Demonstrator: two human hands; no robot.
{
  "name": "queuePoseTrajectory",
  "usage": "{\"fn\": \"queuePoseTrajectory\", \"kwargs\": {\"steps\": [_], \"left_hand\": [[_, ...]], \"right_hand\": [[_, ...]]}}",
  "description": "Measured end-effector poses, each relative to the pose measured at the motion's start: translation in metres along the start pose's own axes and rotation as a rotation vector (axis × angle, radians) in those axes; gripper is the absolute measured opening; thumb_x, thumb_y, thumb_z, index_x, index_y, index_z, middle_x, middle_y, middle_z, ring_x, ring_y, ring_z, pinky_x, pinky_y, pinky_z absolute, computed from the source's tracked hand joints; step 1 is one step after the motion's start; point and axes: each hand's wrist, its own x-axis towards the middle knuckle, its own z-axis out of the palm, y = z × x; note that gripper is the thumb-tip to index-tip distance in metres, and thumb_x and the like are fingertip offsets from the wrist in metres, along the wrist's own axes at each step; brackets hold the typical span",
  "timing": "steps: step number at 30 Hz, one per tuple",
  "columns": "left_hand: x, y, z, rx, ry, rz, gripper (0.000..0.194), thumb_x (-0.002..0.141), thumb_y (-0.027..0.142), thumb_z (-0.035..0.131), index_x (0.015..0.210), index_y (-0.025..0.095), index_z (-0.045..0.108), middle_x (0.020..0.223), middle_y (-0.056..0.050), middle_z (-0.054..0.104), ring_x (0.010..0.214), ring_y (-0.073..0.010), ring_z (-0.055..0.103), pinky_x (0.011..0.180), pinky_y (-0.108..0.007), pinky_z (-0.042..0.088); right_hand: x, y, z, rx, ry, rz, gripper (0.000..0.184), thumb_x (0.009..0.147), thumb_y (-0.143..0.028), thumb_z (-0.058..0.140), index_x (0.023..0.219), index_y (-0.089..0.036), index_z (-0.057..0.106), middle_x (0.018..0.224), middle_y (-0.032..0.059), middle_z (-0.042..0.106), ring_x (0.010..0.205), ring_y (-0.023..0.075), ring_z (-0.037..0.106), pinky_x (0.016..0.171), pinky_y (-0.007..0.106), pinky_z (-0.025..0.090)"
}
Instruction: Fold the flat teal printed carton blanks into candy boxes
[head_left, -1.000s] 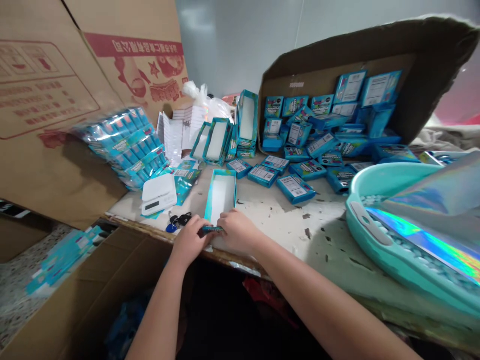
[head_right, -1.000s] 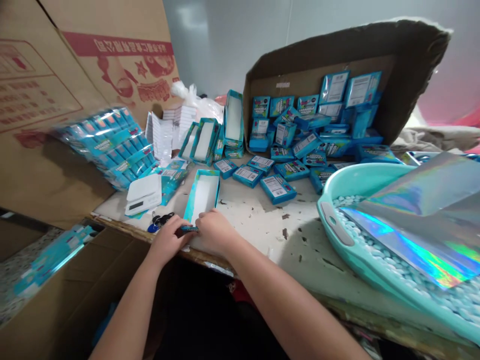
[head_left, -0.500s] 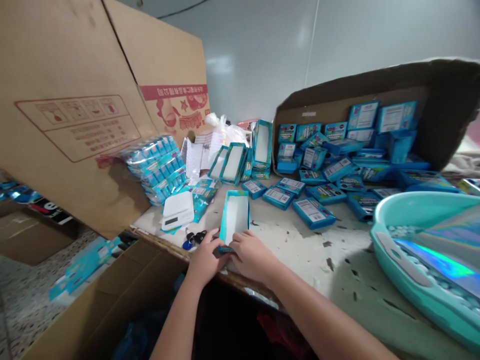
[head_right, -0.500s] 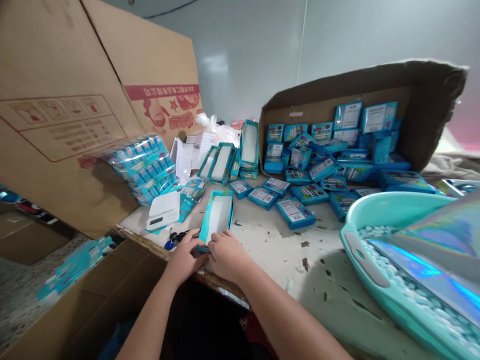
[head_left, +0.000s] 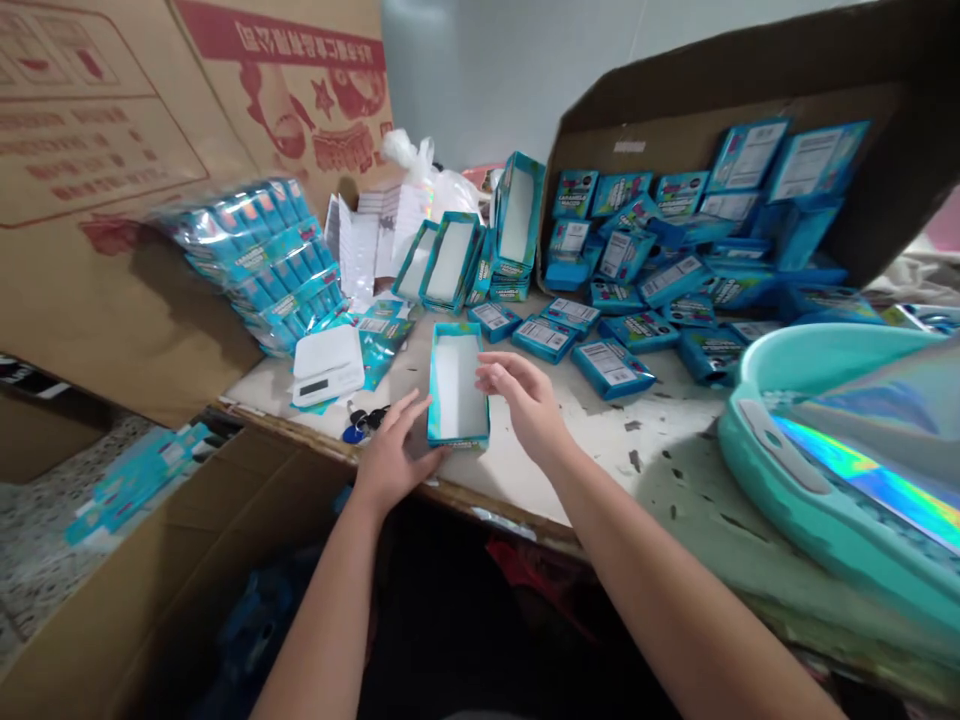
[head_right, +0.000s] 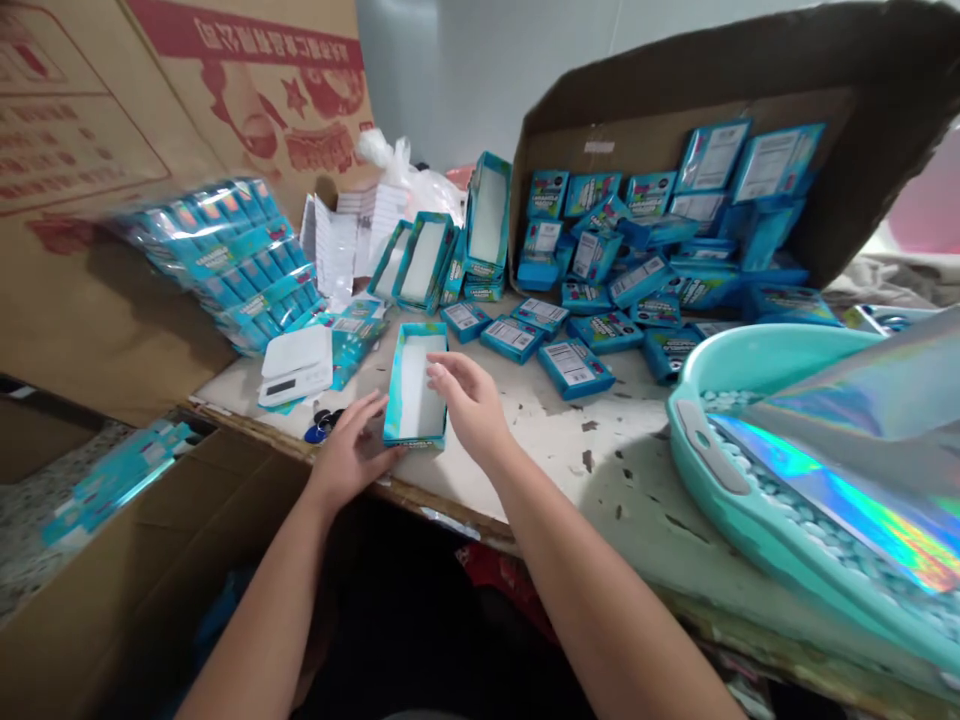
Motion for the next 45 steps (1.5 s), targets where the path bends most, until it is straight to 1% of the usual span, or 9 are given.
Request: {"fn": "queuePoseTrajectory", "kwargs": {"steps": [5,12,18,23,28,34,39,42,45], "left_hand": [[-0.002,0.003,-0.001,0.081,-0.002,0.031,0.056,0.084,0.047,0.071,0.137,0.032,0.056,0.145,-0.006,0.054,0.13,-0.0253,0.056,0.108,-0.039,0.046],[0.0,0.007,-0.003,0.081,-0.004,0.034,0.046,0.087,0.052,0.064,0.128,0.031,0.06,0.139,-0.006,0.058,0.126,-0.0251,0.058,0.105,-0.037,0.047],[0.011,0.0,0.002,-0.004,0.081,-0.178,0.037,0.093,0.054,0.052,0.117,0.029,0.065,0.114,-0.004,0.071,0.103,-0.0232,0.067,0.091,-0.036,0.053],[0.02,-0.009,0.006,0.024,0.196,-0.281,0.031,0.091,0.04,0.052,0.117,0.029,0.065,0.11,-0.005,0.073,0.1,-0.0255,0.069,0.088,-0.038,0.054],[0.02,-0.006,0.007,0.063,0.308,-0.199,0.045,0.097,0.045,0.038,0.12,0.019,0.066,0.132,-0.014,0.063,0.127,-0.0299,0.057,0.11,-0.045,0.043],[0.019,-0.003,0.016,0.284,0.374,0.004,0.07,0.084,0.064,0.06,0.131,0.013,0.061,0.149,-0.023,0.042,0.14,-0.0418,0.041,0.117,-0.056,0.033],[0.016,0.002,0.017,0.365,0.412,0.056,0.035,0.09,0.04,0.063,0.115,0.016,0.07,0.146,-0.019,0.046,0.144,-0.0374,0.036,0.119,-0.056,0.03],[0.015,0.003,0.018,0.372,0.397,0.047,0.033,0.09,0.036,0.064,0.115,0.015,0.071,0.156,-0.018,0.037,0.15,-0.0369,0.025,0.122,-0.056,0.024],[0.017,0.003,0.019,0.333,0.362,0.052,0.031,0.092,0.032,0.061,0.113,0.012,0.072,0.138,-0.019,0.061,0.135,-0.0334,0.05,0.116,-0.054,0.035]], "right_hand": [[-0.001,0.005,0.008,-0.036,-0.027,-0.017,0.043,0.103,-0.04,0.031,0.112,-0.013,0.063,0.091,0.0109,0.07,0.082,0.0205,0.069,0.072,0.033,0.055],[-0.017,0.002,0.021,-0.297,-0.286,-0.182,0.007,0.081,-0.019,0.065,0.078,-0.02,0.072,0.084,0.0062,0.068,0.085,0.0219,0.063,0.086,0.037,0.044],[-0.007,0.017,0.011,-0.472,-0.062,0.033,0.044,0.091,-0.023,0.059,0.134,-0.019,0.056,0.142,0.0154,0.05,0.13,0.0289,0.046,0.109,0.044,0.034],[0.002,0.035,0.007,-0.479,-0.044,0.219,0.041,0.089,-0.032,0.067,0.125,-0.014,0.061,0.104,0.0109,0.069,0.093,0.0245,0.065,0.083,0.038,0.05],[0.005,0.027,0.013,-0.417,-0.155,0.167,0.042,0.094,-0.039,0.061,0.128,-0.014,0.062,0.109,0.01,0.073,0.088,0.0201,0.069,0.079,0.032,0.052],[0.006,0.021,0.012,-0.339,-0.334,0.073,0.029,0.1,-0.038,0.052,0.111,-0.021,0.072,0.109,0.0053,0.076,0.101,0.0199,0.068,0.086,0.028,0.05],[0.007,0.03,0.008,-0.235,-0.269,0.207,0.05,0.106,-0.043,0.03,0.093,-0.017,0.071,0.091,0.0067,0.073,0.085,0.0196,0.067,0.075,0.03,0.047],[0.009,0.034,0.006,-0.195,-0.264,0.252,0.05,0.106,-0.047,0.032,0.088,-0.017,0.067,0.089,0.0054,0.071,0.087,0.0186,0.064,0.079,0.029,0.045],[0.012,0.034,0.007,-0.182,-0.299,0.274,0.049,0.107,-0.044,0.032,0.082,-0.016,0.064,0.086,0.0043,0.068,0.083,0.0157,0.061,0.078,0.027,0.043]]}}
